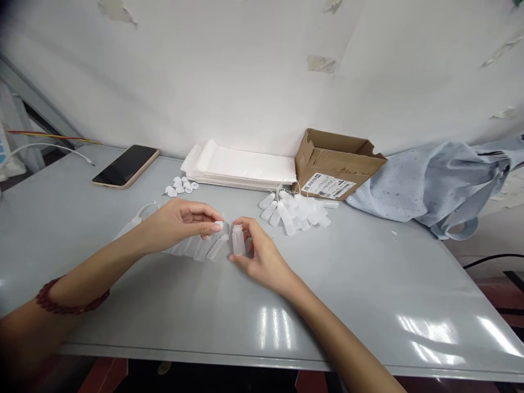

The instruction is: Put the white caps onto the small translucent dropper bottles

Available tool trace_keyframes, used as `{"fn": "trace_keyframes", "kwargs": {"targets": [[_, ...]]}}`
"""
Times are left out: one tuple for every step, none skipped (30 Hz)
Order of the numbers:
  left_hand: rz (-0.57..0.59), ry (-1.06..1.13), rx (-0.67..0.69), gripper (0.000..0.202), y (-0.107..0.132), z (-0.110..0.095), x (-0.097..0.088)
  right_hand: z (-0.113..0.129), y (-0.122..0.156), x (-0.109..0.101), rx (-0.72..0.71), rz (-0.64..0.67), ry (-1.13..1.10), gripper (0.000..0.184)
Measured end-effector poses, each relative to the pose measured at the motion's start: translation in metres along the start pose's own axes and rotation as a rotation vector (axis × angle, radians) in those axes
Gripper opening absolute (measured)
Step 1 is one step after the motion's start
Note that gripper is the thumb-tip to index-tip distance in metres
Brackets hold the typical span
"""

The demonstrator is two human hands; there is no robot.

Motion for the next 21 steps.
{"fn": "trace_keyframes", "kwargs": {"targets": [[0.022, 0.005, -0.007, 0.02, 0.0, 0.001, 0.003, 0.001, 0.001, 0.0, 0.007, 0.018, -0.067, 0.05], [0.042, 0.009, -0.008, 0.02, 0.0, 0.001, 0.005, 0.001, 0.002, 0.001, 0.014, 0.035, -0.126, 0.05], [0.06, 0.014, -0.005, 0.02, 0.0, 0.002, 0.008, 0.002, 0.003, 0.002, 0.02, 0.046, -0.171, 0.051], [0.077, 0.02, -0.001, 0.02, 0.0, 0.003, 0.01, 0.002, 0.004, 0.003, 0.023, 0.047, -0.202, 0.052], [0.09, 0.026, 0.002, 0.021, 0.0, 0.003, 0.012, 0.002, 0.005, 0.003, 0.022, 0.037, -0.222, 0.053], [0.098, 0.034, 0.006, 0.021, 0.0, 0.004, 0.013, 0.002, 0.005, 0.003, 0.018, 0.021, -0.233, 0.054], [0.103, 0.041, 0.009, 0.022, 0.0, 0.004, 0.015, 0.002, 0.005, 0.004, 0.014, 0.005, -0.239, 0.054], [0.104, 0.045, 0.01, 0.022, -0.001, 0.004, 0.016, 0.002, 0.006, 0.004, 0.01, -0.01, -0.246, 0.055], [0.1, 0.044, 0.01, 0.022, -0.001, 0.003, 0.016, 0.001, 0.006, 0.004, 0.007, -0.023, -0.251, 0.055], [0.093, 0.038, 0.01, 0.023, 0.0, 0.003, 0.017, 0.002, 0.006, 0.005, 0.005, -0.032, -0.254, 0.056], [0.084, 0.029, 0.011, 0.024, 0.0, 0.002, 0.018, 0.003, 0.007, 0.006, 0.005, -0.035, -0.256, 0.056], [0.072, 0.022, 0.016, 0.024, 0.0, 0.001, 0.019, 0.004, 0.007, 0.007, 0.006, -0.034, -0.257, 0.056], [0.061, 0.02, 0.021, 0.025, 0.001, 0.0, 0.02, 0.006, 0.008, 0.007, 0.007, -0.032, -0.258, 0.055], [0.051, 0.027, 0.027, 0.026, 0.001, 0.0, 0.02, 0.008, 0.009, 0.008, 0.007, -0.031, -0.257, 0.053], [0.044, 0.04, 0.03, 0.027, 0.002, -0.001, 0.021, 0.011, 0.01, 0.008, 0.009, -0.032, -0.252, 0.049], [0.04, 0.059, 0.03, 0.027, 0.002, -0.001, 0.022, 0.013, 0.011, 0.008, 0.011, -0.034, -0.24, 0.043], [0.039, 0.079, 0.025, 0.027, 0.002, -0.002, 0.022, 0.015, 0.012, 0.008, 0.013, -0.039, -0.22, 0.037], [0.043, 0.098, 0.015, 0.026, 0.003, -0.002, 0.023, 0.016, 0.013, 0.008, 0.017, -0.046, -0.197, 0.031], [0.048, 0.114, 0.005, 0.026, 0.003, -0.002, 0.023, 0.017, 0.013, 0.008, 0.021, -0.055, -0.17, 0.026], [0.05, 0.127, -0.005, 0.025, 0.003, -0.002, 0.024, 0.017, 0.014, 0.008, 0.023, -0.065, -0.142, 0.023], [0.051, 0.137, -0.012, 0.024, 0.003, -0.002, 0.024, 0.016, 0.014, 0.008, 0.025, -0.076, -0.111, 0.022]]}}
Point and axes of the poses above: each hand's wrist, its own y-axis away from the middle knuckle, its own x-axis out of the palm, z = x × y, the point moved 5 cm from there along -y, towards the middle knuckle, and after that the axes turned 2 degrees about z, right-handed, at the moved point
